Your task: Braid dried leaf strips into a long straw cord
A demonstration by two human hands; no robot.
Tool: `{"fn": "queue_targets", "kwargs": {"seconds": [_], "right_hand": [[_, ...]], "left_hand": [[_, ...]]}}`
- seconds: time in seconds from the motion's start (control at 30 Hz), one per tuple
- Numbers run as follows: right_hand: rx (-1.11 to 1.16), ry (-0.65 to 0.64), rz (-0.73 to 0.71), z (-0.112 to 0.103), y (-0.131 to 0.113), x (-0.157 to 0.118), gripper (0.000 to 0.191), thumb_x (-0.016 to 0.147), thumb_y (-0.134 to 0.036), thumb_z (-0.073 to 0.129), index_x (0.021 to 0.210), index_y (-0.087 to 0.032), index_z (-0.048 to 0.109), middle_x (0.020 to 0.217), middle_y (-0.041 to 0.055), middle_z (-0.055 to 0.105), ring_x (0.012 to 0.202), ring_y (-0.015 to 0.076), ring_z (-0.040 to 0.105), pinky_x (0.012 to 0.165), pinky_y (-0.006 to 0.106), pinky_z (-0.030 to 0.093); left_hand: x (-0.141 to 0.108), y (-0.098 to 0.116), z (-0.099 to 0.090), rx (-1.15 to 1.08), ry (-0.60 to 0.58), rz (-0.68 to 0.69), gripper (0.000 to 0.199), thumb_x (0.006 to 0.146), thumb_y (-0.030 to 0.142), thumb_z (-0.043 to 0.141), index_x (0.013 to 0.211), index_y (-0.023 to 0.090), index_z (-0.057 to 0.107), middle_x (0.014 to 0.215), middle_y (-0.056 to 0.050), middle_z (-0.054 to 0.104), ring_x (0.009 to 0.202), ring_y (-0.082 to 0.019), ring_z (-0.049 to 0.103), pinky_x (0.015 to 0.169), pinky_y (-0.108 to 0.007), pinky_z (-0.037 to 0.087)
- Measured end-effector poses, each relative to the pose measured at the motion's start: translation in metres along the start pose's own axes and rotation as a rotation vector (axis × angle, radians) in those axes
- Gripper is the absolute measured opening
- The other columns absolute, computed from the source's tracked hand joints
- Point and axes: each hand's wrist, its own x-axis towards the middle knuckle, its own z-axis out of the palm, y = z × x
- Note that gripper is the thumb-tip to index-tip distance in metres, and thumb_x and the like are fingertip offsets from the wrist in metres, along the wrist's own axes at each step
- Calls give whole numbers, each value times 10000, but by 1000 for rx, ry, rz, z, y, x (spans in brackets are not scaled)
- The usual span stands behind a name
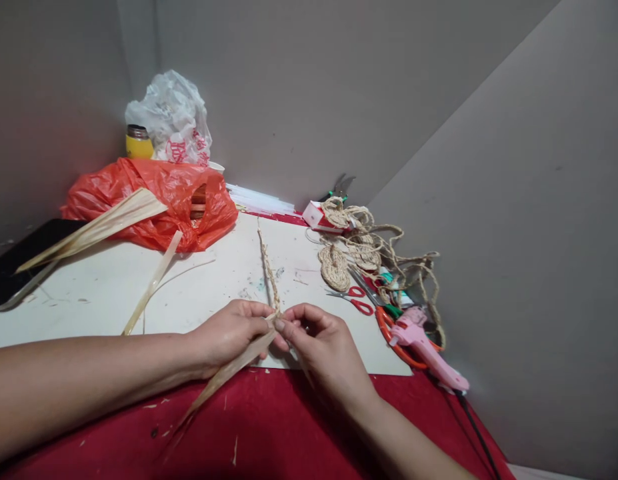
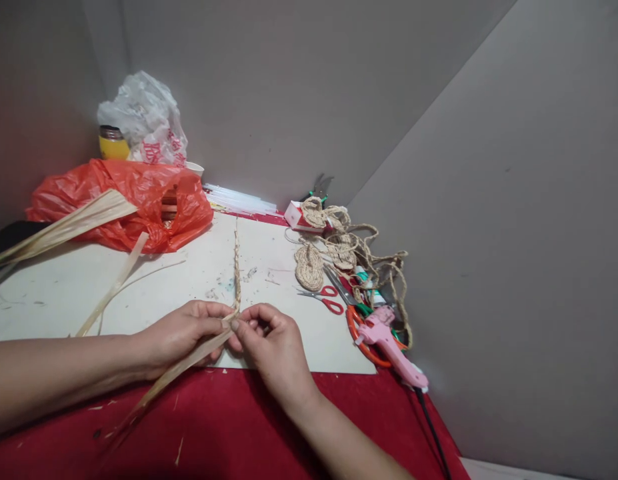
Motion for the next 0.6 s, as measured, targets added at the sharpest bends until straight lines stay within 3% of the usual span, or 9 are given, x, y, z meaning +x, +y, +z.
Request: {"fn": "queue_targets", "kwargs": {"seconds": [0.1, 0.2, 0.3, 0.4, 0.5, 0.6], "right_hand": [[-72, 24, -43, -1, -1, -1, 222, 705, -368, 690, 678, -155, 629, 558, -17, 530, 518, 107, 413, 493, 232, 321], [-141, 33, -104, -1, 1, -2, 176, 716, -334, 683, 677, -166, 650, 590, -4, 521, 549, 121, 417, 499, 238, 340], [-211, 11, -168, -1, 4, -1, 134, 752, -301, 651, 700, -177, 654, 623, 6, 526, 570, 132, 431, 512, 245, 350], [-256, 14, -208, 0, 3, 1, 106, 769, -265, 629, 703, -184, 612, 658, -4, 513, 586, 125, 431, 537, 244, 348], [-212, 24, -168, -1, -2, 5, 142, 734, -252, 664, 740, -198, 533, 636, -39, 460, 577, 115, 410, 541, 236, 341], [-91, -27, -101, -9, -5, 8, 246, 692, -285, 718, 781, -198, 506, 651, -46, 475, 607, 117, 444, 578, 235, 370]], "left_hand": [[0, 0, 1, -56, -8, -41, 158, 692, 213, 558, 799, 116, 621, 683, -51, 640, 545, -104, 573, 537, -216, 453], [-1, 0, 1, -65, -33, -58, 168, 701, 210, 514, 813, 121, 602, 699, -65, 640, 545, -136, 608, 525, -247, 470], [-2, 0, 0, -53, -29, -39, 140, 746, 233, 477, 781, 138, 574, 660, -28, 598, 373, -69, 463, 358, -187, 313], [-2, 1, -1, -37, -23, -11, 151, 794, 285, 497, 743, 152, 548, 565, 41, 480, 331, -10, 234, 330, -167, 116], [-3, 3, -2, -6, -18, -6, 172, 802, 322, 530, 751, 159, 548, 494, 85, 343, 354, -16, 155, 346, -176, 81], [-3, 3, -1, 0, -3, -9, 185, 802, 341, 545, 757, 161, 543, 499, 89, 321, 364, -20, 148, 355, -184, 74]]}}
